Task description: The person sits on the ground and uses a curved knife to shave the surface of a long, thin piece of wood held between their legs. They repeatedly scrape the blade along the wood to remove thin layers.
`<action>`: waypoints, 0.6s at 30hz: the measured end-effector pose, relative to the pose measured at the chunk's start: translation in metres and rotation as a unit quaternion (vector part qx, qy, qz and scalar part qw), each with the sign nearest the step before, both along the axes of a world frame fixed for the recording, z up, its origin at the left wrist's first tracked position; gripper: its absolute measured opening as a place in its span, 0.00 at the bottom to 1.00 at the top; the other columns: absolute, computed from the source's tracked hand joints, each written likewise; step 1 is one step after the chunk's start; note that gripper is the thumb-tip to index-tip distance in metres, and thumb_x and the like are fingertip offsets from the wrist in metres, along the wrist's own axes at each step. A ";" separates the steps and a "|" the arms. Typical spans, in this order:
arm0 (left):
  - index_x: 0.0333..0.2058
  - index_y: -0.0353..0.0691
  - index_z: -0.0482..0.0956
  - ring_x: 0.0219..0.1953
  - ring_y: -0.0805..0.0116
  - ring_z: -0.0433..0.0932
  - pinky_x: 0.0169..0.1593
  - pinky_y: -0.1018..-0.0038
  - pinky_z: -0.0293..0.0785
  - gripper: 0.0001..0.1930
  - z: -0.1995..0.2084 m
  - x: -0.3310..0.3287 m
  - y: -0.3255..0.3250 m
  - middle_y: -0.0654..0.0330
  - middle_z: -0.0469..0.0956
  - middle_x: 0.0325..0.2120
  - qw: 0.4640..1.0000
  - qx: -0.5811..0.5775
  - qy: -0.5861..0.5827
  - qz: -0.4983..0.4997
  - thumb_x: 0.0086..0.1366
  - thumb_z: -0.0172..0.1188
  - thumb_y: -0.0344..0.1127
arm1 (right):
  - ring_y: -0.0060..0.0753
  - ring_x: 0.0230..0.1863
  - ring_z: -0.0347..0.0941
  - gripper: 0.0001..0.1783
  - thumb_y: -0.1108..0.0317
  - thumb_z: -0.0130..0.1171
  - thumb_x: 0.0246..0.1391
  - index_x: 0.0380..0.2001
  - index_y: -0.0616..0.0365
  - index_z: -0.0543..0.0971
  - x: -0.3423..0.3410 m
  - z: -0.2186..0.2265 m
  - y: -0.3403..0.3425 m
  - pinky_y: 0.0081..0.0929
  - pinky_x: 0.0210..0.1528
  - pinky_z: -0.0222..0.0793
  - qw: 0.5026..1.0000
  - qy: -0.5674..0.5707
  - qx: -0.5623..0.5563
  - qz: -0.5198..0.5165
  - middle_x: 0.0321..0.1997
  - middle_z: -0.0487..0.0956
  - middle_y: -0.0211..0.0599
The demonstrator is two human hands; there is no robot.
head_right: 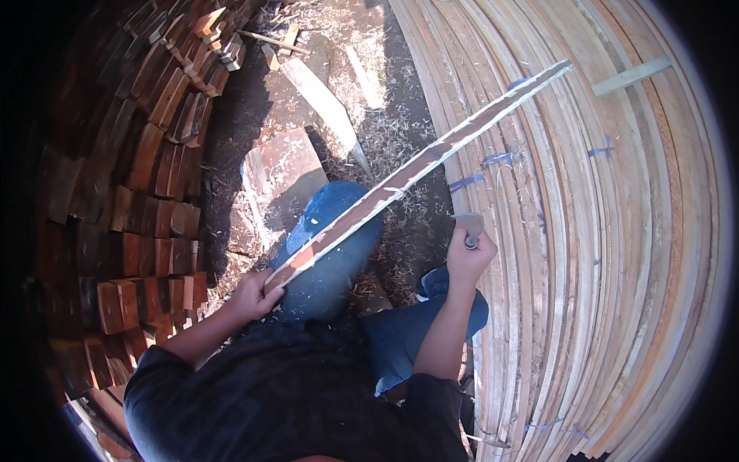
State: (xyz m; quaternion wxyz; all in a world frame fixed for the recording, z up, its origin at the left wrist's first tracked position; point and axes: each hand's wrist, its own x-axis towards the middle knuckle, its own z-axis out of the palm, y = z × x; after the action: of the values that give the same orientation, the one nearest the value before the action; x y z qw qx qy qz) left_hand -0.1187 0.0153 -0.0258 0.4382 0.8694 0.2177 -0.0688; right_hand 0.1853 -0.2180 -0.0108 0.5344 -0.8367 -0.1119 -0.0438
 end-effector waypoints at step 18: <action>0.30 0.34 0.74 0.26 0.43 0.76 0.31 0.57 0.71 0.18 0.001 -0.002 0.002 0.43 0.74 0.20 1.000 0.022 -0.003 -0.006 0.56 0.60 0.47 | 0.20 0.08 0.56 0.19 0.70 0.53 0.54 0.11 0.53 0.63 0.066 0.008 -0.015 0.22 0.13 0.52 0.959 0.150 0.170 -0.168 0.09 0.63 0.27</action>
State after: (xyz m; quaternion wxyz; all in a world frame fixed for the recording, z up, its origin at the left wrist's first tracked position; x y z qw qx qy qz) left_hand -0.1211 0.0174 -0.0247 0.4189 0.8806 0.2121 -0.0639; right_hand 0.2509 -0.2328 -0.0026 0.6641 -0.7374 0.1207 -0.0249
